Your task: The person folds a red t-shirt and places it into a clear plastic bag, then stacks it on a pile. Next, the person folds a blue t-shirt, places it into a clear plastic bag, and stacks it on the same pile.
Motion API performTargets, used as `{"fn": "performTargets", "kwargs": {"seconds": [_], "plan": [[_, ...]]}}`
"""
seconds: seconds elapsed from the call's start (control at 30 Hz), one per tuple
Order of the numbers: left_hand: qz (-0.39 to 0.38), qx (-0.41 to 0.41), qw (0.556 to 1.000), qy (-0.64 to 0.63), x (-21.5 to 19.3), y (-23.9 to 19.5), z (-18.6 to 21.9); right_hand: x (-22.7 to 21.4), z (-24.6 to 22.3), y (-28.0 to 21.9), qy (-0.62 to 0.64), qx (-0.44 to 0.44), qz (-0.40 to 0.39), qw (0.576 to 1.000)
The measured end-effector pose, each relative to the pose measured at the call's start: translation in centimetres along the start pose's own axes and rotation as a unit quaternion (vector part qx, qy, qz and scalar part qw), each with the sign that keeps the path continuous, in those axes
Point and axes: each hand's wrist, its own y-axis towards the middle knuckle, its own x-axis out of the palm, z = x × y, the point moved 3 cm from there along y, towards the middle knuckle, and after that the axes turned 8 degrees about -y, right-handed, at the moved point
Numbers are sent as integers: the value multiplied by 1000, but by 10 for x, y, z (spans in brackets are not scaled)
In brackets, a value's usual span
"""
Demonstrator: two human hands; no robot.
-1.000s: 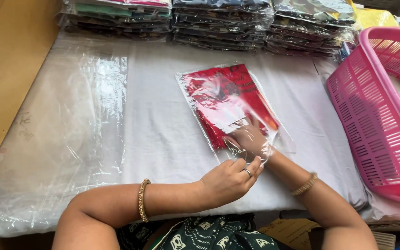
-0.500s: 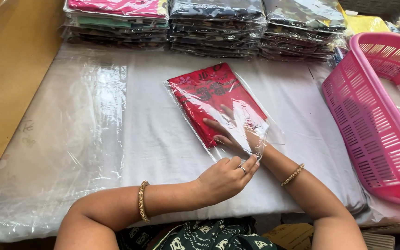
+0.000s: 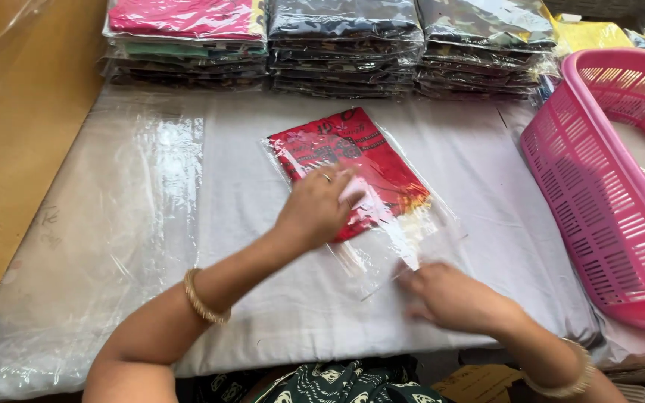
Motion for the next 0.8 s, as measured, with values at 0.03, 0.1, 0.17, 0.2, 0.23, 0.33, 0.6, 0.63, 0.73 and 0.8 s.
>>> {"fn": "performTargets", "kwargs": {"seconds": [0.03,0.1,0.17,0.2,0.23,0.33,0.6,0.63,0.73,0.8], "plan": [[-2,0,1000,-1,2,6,0,-21,-5,-14,2,1,-1,1000],[-124,-106,986,38,13,12,-4,-62,-31,-47,167,-254,-63,950],[-194,-115,972,58,24,6,-7,-86,-17,-42,150,-251,48,955],[-266,-127,952,79,31,1,-10,-102,-10,-41,134,-247,159,946],[-263,-126,953,80,31,0,-17,-108,0,-20,131,-248,160,946],[-341,-82,932,88,28,-14,-38,-123,37,51,47,-146,403,902],[-358,32,932,-41,-25,-81,-33,-34,129,224,54,68,261,961],[-360,27,932,-44,-40,-86,-17,-36,128,217,57,65,256,963],[-438,26,886,-152,-67,-100,25,-47,110,175,65,75,270,958],[-481,17,853,-200,-70,-106,40,-66,75,133,114,-35,241,963]]}}
